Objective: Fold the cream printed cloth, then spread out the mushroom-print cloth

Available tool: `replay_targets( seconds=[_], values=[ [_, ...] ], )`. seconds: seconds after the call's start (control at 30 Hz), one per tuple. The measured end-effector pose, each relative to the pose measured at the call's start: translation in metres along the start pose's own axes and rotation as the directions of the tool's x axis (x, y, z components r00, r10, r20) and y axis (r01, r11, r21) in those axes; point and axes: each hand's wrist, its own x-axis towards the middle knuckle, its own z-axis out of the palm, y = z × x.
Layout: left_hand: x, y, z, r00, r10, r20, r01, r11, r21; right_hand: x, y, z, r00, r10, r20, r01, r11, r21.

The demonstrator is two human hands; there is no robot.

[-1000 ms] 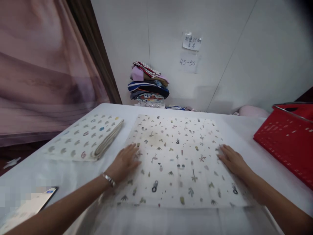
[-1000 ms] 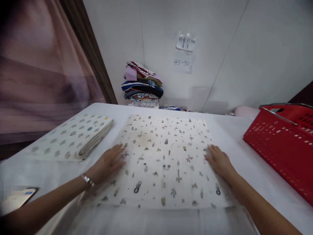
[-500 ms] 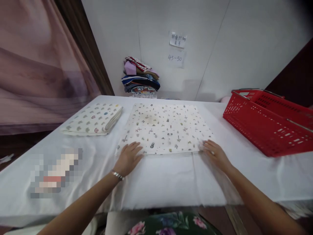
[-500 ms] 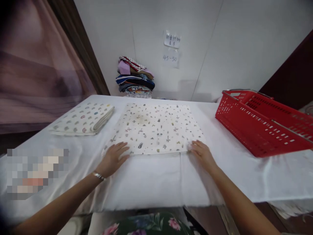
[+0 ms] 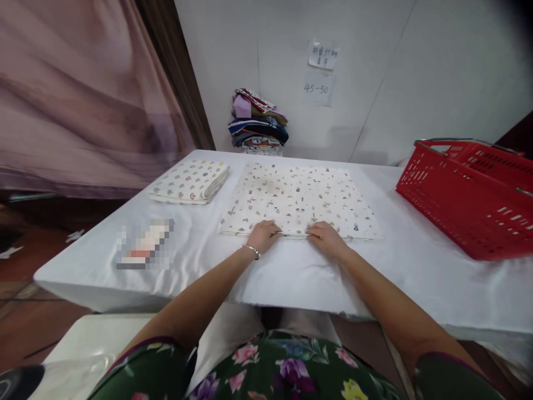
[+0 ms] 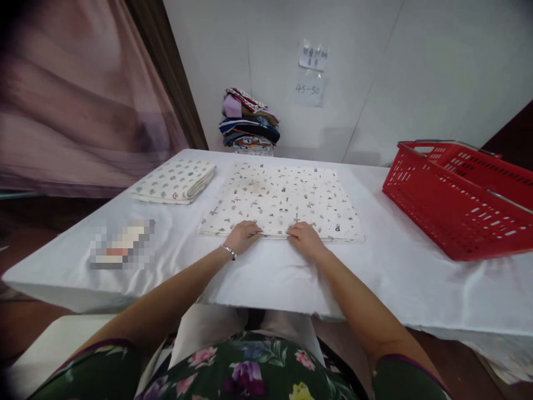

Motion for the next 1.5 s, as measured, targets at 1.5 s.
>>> replay_targets(
  seconds=[1.5],
  values=[
    [-0.098,-0.092,-0.075,0.796,-0.528,-0.297,0.576,0.812,0.099,-0.017,0.003,0.018,0.989,0.007,-0.15,-0.018,0.997,-0.073]
  ],
)
